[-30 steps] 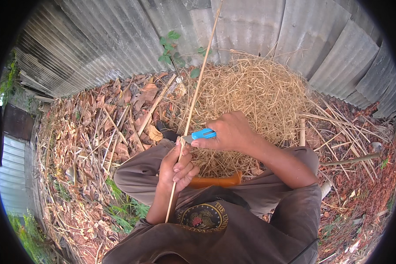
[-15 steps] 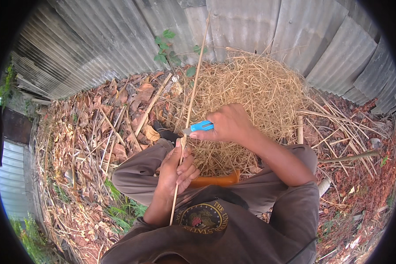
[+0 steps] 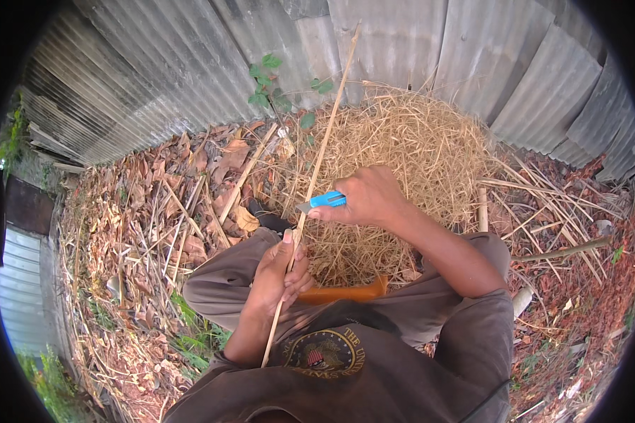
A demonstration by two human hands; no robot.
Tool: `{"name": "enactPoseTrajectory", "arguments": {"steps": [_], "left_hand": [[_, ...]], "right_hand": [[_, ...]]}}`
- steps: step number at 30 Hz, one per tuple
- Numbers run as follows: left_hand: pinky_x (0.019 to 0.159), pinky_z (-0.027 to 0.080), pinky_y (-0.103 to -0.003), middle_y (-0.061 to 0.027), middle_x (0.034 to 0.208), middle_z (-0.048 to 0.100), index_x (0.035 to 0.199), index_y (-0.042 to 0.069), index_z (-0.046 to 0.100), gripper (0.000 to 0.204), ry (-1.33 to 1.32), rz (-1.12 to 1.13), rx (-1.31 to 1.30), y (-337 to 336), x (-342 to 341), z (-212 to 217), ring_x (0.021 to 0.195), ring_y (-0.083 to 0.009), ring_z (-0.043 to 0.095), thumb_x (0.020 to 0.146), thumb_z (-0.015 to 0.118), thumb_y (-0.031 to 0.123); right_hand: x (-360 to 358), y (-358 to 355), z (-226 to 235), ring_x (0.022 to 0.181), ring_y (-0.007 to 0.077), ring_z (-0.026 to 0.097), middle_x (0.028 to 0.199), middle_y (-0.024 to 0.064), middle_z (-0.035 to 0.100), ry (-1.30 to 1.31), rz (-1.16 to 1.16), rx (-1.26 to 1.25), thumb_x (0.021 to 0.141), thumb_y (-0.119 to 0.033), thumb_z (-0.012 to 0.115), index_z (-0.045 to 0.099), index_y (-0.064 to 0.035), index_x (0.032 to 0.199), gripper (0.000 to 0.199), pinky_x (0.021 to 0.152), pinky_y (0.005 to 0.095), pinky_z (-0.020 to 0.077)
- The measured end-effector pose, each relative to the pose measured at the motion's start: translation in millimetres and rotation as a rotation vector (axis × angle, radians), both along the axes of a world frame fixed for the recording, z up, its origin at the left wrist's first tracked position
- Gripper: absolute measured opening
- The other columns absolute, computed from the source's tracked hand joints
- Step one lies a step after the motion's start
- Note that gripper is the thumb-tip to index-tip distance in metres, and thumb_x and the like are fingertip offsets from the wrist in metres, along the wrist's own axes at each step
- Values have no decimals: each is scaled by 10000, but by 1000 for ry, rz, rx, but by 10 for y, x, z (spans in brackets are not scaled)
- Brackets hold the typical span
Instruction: The person sits cross-legged on the ground and uses a blue utility knife to shave and smooth a long, thin wooden stick. They hold the stick with their left hand and scrape along its length with the knife in their right hand, occasionally rotating the stick to work on different sides.
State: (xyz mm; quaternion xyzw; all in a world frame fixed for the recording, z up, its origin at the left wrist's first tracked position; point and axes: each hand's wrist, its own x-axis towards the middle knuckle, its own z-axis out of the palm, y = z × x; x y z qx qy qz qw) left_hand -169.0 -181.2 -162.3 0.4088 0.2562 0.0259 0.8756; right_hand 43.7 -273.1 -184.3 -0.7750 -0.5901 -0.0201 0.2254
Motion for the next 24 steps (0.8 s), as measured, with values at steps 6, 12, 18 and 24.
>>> {"name": "enactPoseTrajectory", "arguments": {"steps": [6, 12, 18, 24], "left_hand": [[396, 255, -229, 20, 510, 321, 832, 79, 428, 411, 17, -160, 20, -81, -153, -1, 347, -83, 246, 1042, 310, 412], [416, 298, -243, 7, 508, 328, 822, 75, 427, 408, 9, -123, 136, 55, -173, 36, 381, -86, 269, 1048, 307, 392], [409, 291, -242, 3, 508, 318, 819, 76, 417, 418, 13, -143, 166, 40, -219, 29, 398, -95, 269, 1046, 299, 406], [404, 290, -242, 10, 514, 316, 825, 79, 404, 419, 16, -160, 165, 11, -157, 6, 407, -92, 273, 1044, 295, 420]], "right_hand": [[1030, -42, 24, 477, 277, 606, 444, 91, 527, 114, -527, -64, 793, -831, 377, 634, -93, 566, 814, 466, 408, 468], [299, -18, 39, 453, 291, 573, 451, 95, 523, 98, -254, -37, 800, -795, 420, 624, -80, 557, 782, 466, 436, 442], [394, -31, -45, 424, 292, 553, 438, 95, 504, -78, -168, 36, 754, -811, 469, 597, -111, 540, 743, 439, 410, 430], [659, -26, -54, 402, 279, 537, 424, 83, 498, -182, -212, 160, 725, -827, 486, 594, -103, 538, 755, 417, 391, 415]]}}
